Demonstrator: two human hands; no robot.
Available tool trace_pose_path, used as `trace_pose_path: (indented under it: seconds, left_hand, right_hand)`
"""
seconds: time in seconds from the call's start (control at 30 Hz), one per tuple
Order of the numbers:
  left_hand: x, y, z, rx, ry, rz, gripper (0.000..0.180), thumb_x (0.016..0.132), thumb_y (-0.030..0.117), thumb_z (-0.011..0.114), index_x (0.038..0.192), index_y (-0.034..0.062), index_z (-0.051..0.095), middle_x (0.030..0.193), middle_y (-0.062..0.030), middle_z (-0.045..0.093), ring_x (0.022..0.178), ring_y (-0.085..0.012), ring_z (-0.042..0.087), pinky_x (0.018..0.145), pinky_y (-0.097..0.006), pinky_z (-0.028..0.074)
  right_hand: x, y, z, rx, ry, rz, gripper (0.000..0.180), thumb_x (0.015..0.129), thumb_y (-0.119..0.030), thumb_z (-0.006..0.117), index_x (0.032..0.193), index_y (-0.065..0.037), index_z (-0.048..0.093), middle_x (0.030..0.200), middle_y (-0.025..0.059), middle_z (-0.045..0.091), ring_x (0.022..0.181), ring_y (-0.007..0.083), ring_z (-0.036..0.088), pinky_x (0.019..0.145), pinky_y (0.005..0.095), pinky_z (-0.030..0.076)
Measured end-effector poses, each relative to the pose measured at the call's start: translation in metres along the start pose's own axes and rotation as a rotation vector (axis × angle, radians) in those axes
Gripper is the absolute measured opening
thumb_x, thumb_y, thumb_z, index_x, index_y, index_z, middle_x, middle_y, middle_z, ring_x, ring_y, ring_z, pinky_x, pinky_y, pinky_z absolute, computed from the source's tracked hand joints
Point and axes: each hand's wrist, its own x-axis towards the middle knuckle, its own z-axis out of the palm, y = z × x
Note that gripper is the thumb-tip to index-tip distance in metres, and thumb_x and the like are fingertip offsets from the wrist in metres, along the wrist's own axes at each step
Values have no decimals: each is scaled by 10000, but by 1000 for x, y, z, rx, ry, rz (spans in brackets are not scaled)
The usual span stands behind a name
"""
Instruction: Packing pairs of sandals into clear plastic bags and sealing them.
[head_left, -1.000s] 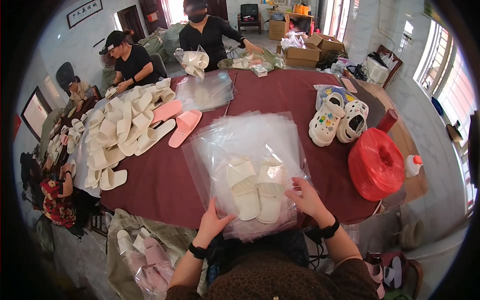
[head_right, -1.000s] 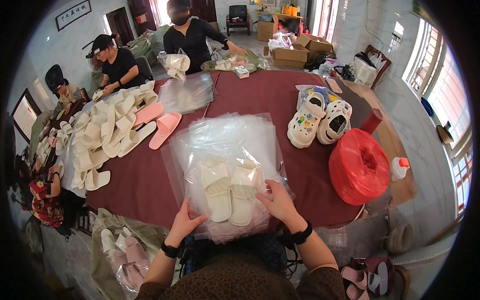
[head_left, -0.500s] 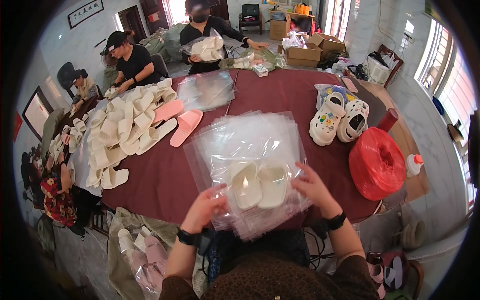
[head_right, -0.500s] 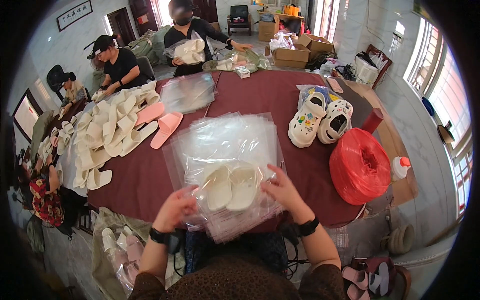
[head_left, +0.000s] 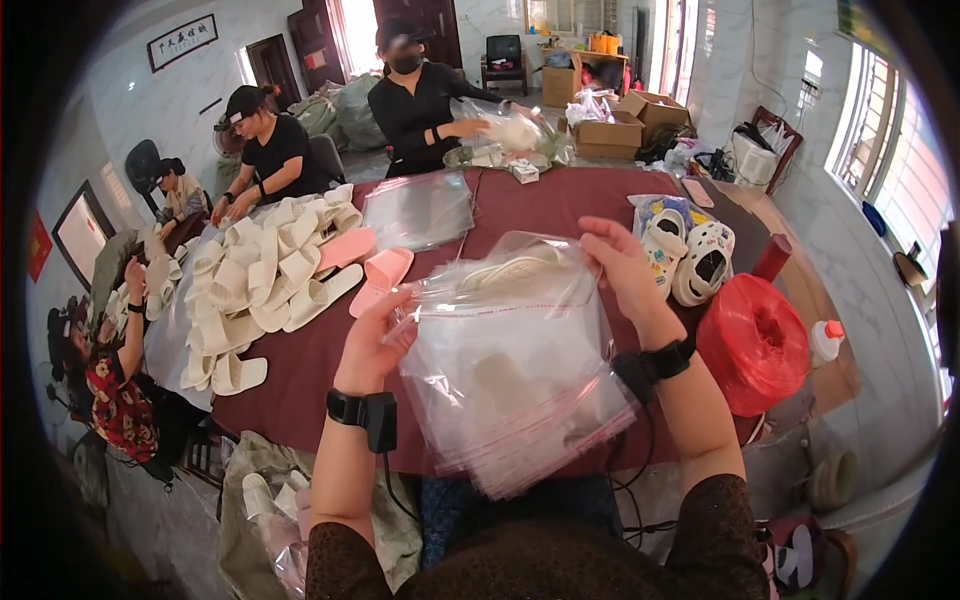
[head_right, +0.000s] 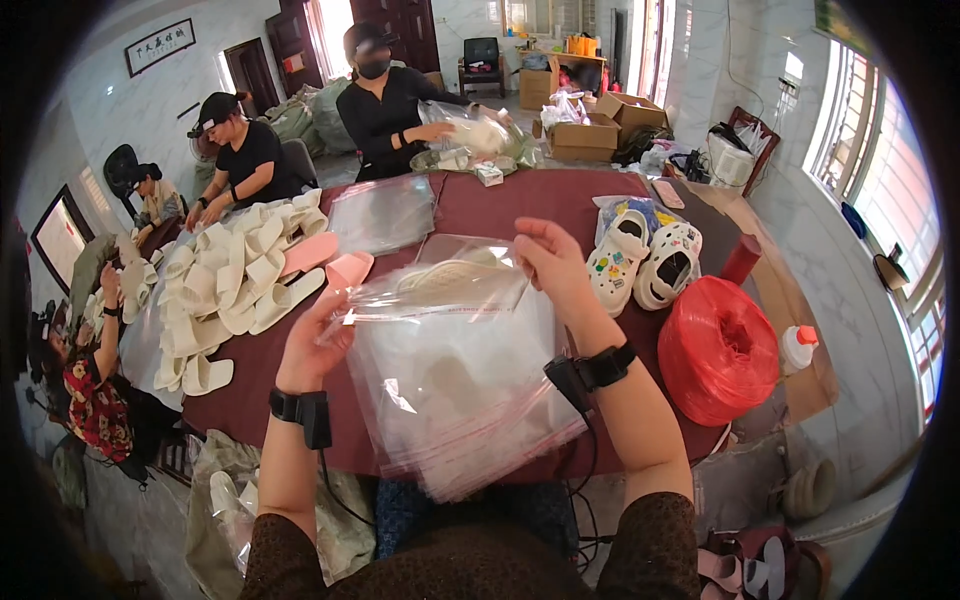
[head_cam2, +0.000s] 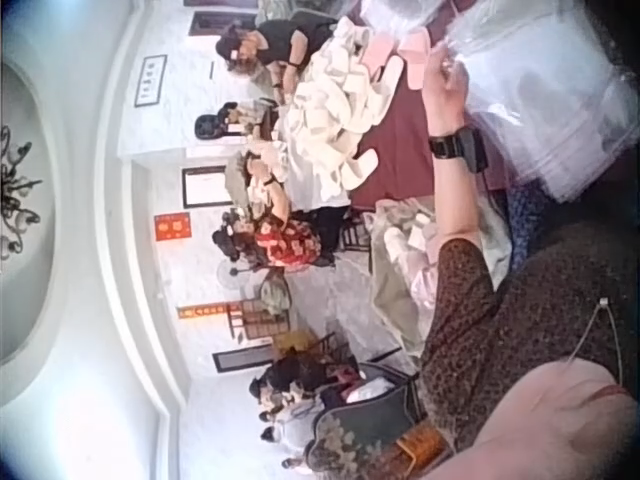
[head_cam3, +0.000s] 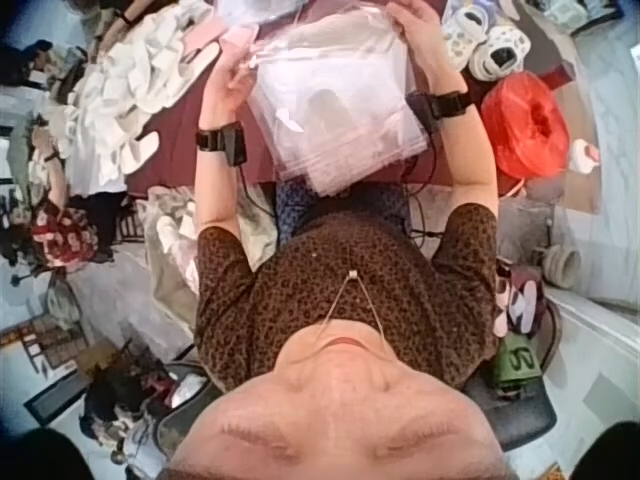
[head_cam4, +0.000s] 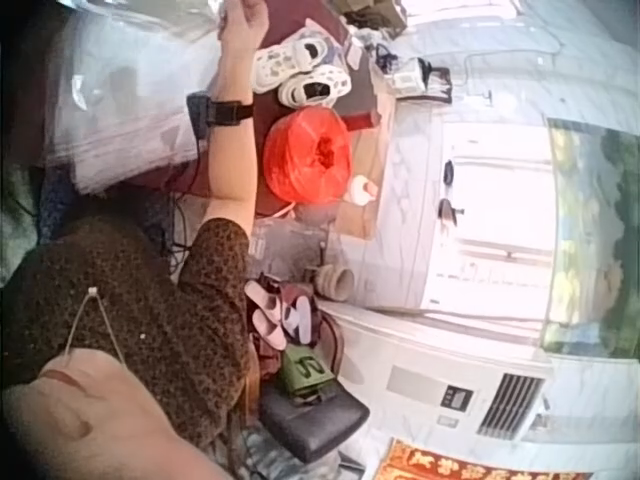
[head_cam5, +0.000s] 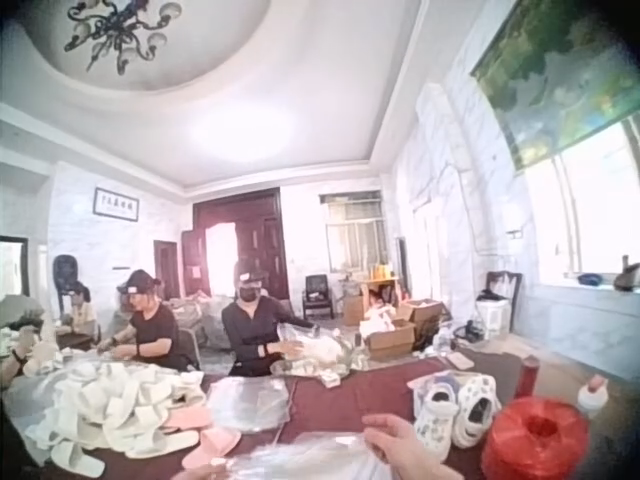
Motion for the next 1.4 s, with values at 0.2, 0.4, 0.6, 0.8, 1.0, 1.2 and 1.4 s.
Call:
trace_pose_path:
  seconds: [0.2, 0.4, 0.6, 0.8, 1.0, 1.2, 1.4]
  left_hand:
    - [26, 13, -22, 122, -75, 35, 134, 922, 116, 628, 1047, 67, 619, 832, 14, 623, 684, -77, 574, 586, -217, 448]
    - [-9, -31, -23, 381, -22, 229, 373, 923, 109, 596, 1279, 22, 531, 727, 22, 558, 613, -68, 512, 551, -221, 392]
    - [-92, -101, -76, 637, 35, -166, 594, 931, 88, 586, 1474, 34, 353, 799, -30, 619, 639, -101, 600, 545, -241, 468]
    - [-127, -121, -88, 517, 126, -163, 701, 931, 40, 568, 1530, 61, 205, 977, -91, 638, 748, -151, 656, 675, -277, 557]
    - [-144, -121, -98, 957, -68, 167, 645, 850, 9, 649, 1444, 124, 425, 1247, -153, 570, 1222, -266, 540, 971, -380, 493]
    - [-142, -126, -70, 1536, -201, 649, 197, 771, 42, 726, 953, 117, 743, 1301, -75, 610, 1304, -318, 476, 1042, -422, 423]
    - [-106, -143, -72, 1003, 156, 341, 105, 869, 102, 673, 848, 1, 691, 754, -46, 679, 748, -174, 645, 703, -289, 496]
  right_hand:
    - [21, -13, 6, -86, -30, -4, 375, 917, -119, 595, 1268, -12, 520, 797, -2, 607, 659, 36, 517, 528, 194, 387]
    - [-10, 40, -8, -289, -156, -123, 335, 918, -124, 605, 1244, -67, 550, 844, -35, 609, 754, 53, 538, 636, 201, 426]
    - [-146, 129, -44, -348, -384, 262, 185, 967, -75, 538, 1084, -18, 670, 907, 3, 692, 803, 75, 588, 727, 236, 482]
    - [-196, 123, -42, -396, -425, 75, 290, 859, -3, 600, 1133, -72, 668, 1031, 65, 658, 913, 166, 607, 783, 274, 488]
    - [-212, 109, -45, -925, -487, -221, 418, 732, -123, 753, 1140, -195, 691, 1106, 74, 598, 933, 265, 570, 771, 377, 505]
    - [-200, 112, -33, -885, -277, -413, 188, 740, -145, 776, 915, -125, 709, 1046, 66, 624, 896, 245, 572, 748, 361, 494]
    - [-189, 138, -28, -550, 105, -13, 105, 828, -105, 686, 799, -19, 633, 715, 85, 635, 647, 261, 587, 617, 345, 468]
